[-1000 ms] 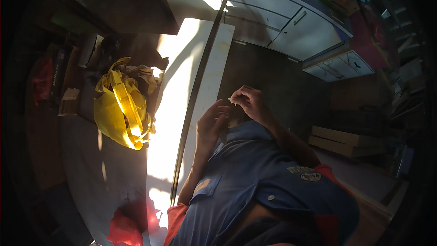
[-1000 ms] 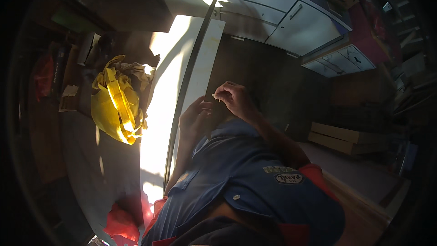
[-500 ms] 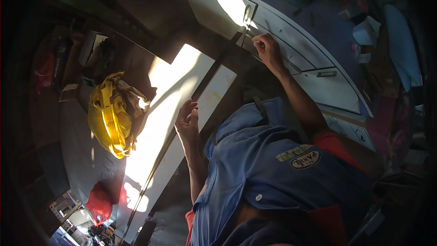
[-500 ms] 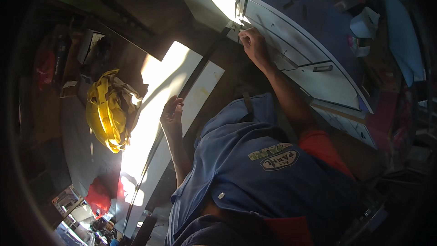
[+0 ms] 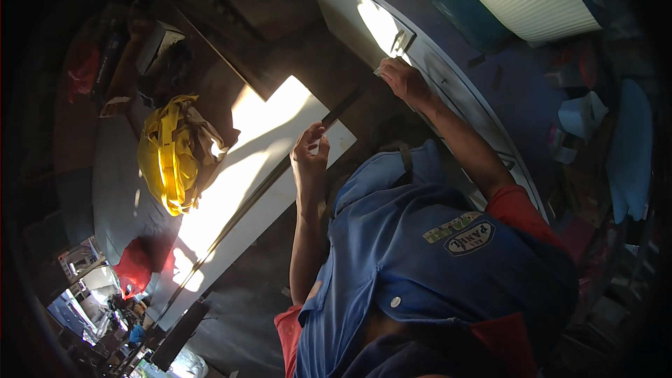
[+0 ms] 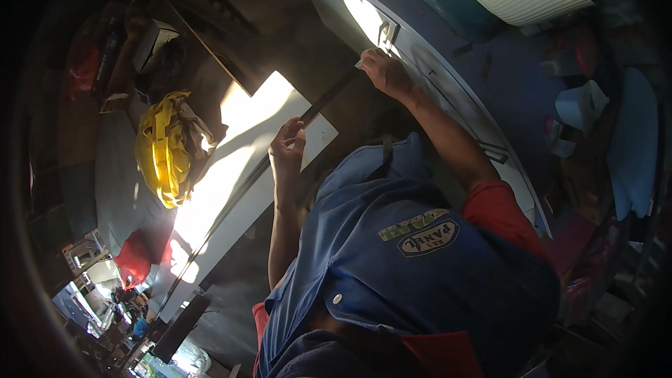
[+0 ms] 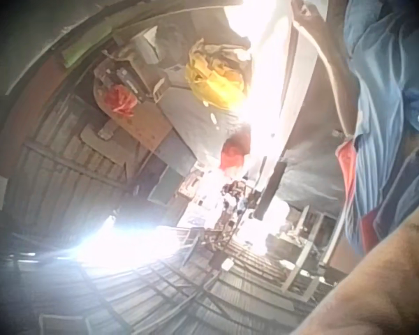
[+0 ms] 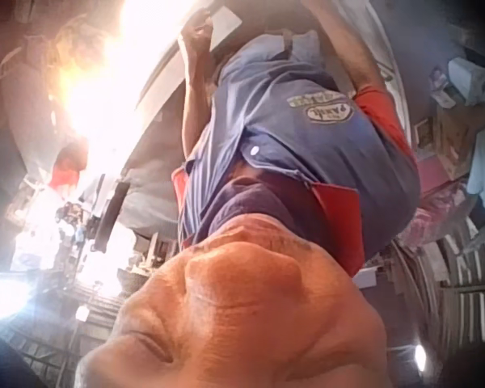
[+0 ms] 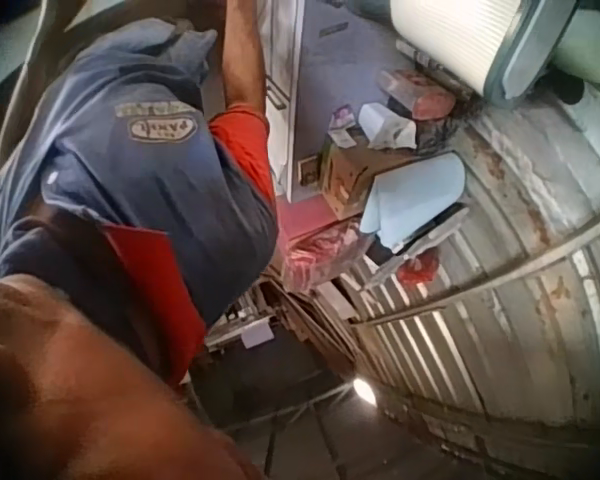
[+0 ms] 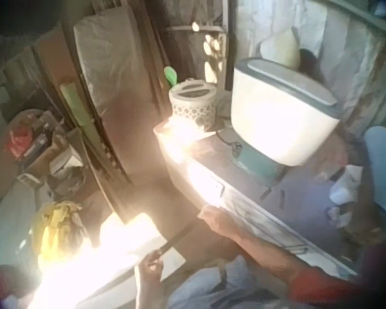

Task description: The person checks a diagram on a piece of paper, then cleans and prepares long pieces of wood trim by wiping them with a cloth and applying a substance from a container.

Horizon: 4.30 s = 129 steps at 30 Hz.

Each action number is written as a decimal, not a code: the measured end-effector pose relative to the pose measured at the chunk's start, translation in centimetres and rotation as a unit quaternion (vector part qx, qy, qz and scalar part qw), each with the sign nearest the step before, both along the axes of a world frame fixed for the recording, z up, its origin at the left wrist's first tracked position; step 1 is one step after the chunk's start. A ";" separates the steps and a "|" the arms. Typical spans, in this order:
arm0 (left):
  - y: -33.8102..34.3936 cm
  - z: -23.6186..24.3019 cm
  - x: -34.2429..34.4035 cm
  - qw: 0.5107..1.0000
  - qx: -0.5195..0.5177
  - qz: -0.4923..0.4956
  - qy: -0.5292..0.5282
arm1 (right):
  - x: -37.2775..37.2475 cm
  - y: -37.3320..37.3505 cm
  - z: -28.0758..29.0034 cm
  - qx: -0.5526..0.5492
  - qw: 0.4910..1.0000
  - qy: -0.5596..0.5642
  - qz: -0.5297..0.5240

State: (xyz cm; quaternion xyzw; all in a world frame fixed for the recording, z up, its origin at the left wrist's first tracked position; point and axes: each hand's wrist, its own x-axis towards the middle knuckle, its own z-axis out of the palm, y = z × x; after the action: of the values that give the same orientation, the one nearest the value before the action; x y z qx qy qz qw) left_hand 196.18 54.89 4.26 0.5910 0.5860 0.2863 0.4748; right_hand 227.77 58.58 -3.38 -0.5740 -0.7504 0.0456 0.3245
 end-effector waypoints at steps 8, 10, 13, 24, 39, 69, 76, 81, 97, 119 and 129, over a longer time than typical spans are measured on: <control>2.6 -6.8 6.6 0.952 0.248 -0.087 0.158 | -0.2 -0.1 0.5 -0.092 0.994 0.055 0.031; 2.2 -8.0 6.8 0.945 0.241 -0.109 0.193 | -0.2 0.2 -0.1 -0.169 0.974 0.147 -0.020; 1.9 -8.8 6.6 0.955 0.214 -0.093 0.180 | 0.7 1.2 -0.4 -0.366 0.876 0.289 -0.120; 2.2 -9.9 6.6 0.952 0.229 -0.091 0.181 | 3.6 -2.8 -1.8 -0.526 0.708 0.471 0.001; 6.1 -8.0 5.9 0.963 0.003 -0.235 0.129 | 3.0 -1.8 0.1 -0.265 0.879 0.361 -0.163; 5.4 -9.8 5.8 0.949 0.131 -0.203 0.202 | 0.6 -1.2 0.5 -0.096 0.995 0.032 0.010; 5.3 -9.5 5.9 0.953 0.118 -0.205 0.190 | 2.8 1.7 0.9 -0.064 0.967 -0.135 0.204; 5.4 -9.6 5.8 0.953 0.117 -0.202 0.193 | 3.2 3.7 1.7 -0.048 0.939 -0.177 0.292; 5.2 -9.6 5.6 0.955 0.118 -0.191 0.191 | 2.7 4.4 3.1 -0.108 0.925 -0.204 0.302; 5.1 -9.3 5.4 0.954 0.108 -0.199 0.199 | 1.5 6.3 3.9 -0.184 0.875 -0.263 0.362; 5.1 -9.3 5.5 0.959 0.121 -0.196 0.167 | 2.9 5.5 -5.1 -0.484 0.869 0.080 0.065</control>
State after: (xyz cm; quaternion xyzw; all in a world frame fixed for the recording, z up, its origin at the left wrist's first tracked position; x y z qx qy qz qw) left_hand 201.65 60.02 -5.07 0.7866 0.4906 0.1542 0.3418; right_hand 230.63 64.12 -8.47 -0.6030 -0.6416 0.4700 0.0616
